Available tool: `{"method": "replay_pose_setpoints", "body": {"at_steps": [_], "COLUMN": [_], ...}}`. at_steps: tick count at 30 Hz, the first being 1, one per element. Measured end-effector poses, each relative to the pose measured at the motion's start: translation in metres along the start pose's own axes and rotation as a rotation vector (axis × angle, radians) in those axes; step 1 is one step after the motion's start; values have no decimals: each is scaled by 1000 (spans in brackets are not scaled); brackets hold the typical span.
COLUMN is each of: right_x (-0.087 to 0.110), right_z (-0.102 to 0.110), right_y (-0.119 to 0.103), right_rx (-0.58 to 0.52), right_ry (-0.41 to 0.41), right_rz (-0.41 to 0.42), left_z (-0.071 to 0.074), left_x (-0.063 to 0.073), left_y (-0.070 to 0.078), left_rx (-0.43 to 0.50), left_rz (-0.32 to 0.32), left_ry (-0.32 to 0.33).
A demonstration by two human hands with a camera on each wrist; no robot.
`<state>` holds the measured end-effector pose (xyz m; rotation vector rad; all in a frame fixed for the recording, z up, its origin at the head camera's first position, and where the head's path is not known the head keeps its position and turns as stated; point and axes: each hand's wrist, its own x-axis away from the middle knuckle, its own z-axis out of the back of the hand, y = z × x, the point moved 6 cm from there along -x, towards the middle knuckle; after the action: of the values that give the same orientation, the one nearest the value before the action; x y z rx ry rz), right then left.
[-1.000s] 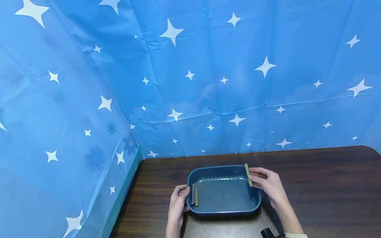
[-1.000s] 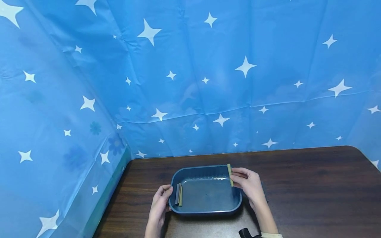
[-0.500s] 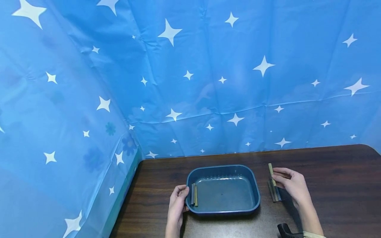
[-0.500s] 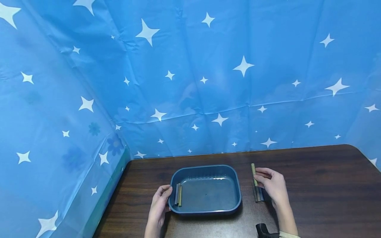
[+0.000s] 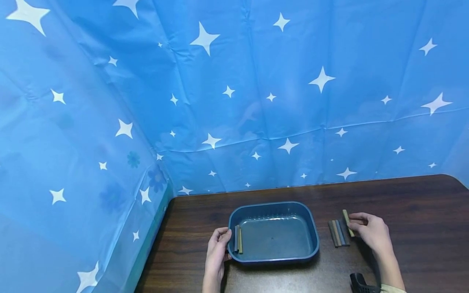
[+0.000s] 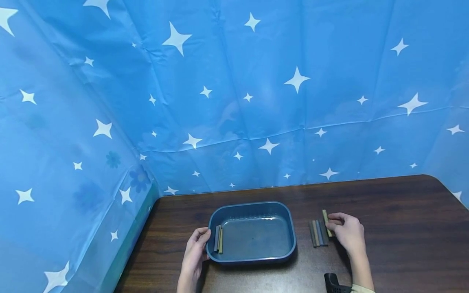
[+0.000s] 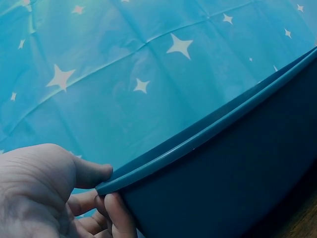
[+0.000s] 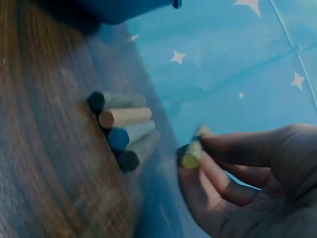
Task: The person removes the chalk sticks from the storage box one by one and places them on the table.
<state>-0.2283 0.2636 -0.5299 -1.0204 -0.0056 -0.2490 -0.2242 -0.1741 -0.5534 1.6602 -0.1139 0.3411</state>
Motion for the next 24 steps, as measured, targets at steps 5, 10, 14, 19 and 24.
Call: {"method": "replay_pose_setpoints", "body": {"at_steps": [5, 10, 14, 19, 24], "right_x": [-1, -1, -1, -1, 0], "right_z": [-4, -8, -12, -10, -5], "right_y": [1, 2, 3, 1, -5], "right_rx": [112, 193, 207, 222, 224], "right_ry": [-72, -99, -90, -51, -9], "right_rz": [42, 29, -4, 33, 75], "left_z": [2, 2, 2, 2, 2], "left_x": [-1, -1, -2, -1, -1], "left_y": [0, -1, -2, -2, -1], "left_rx": [-1, -9, -15, -17, -20], "left_rz": [12, 11, 12, 2, -14], "left_ry": [13, 15, 12, 9, 5]}}
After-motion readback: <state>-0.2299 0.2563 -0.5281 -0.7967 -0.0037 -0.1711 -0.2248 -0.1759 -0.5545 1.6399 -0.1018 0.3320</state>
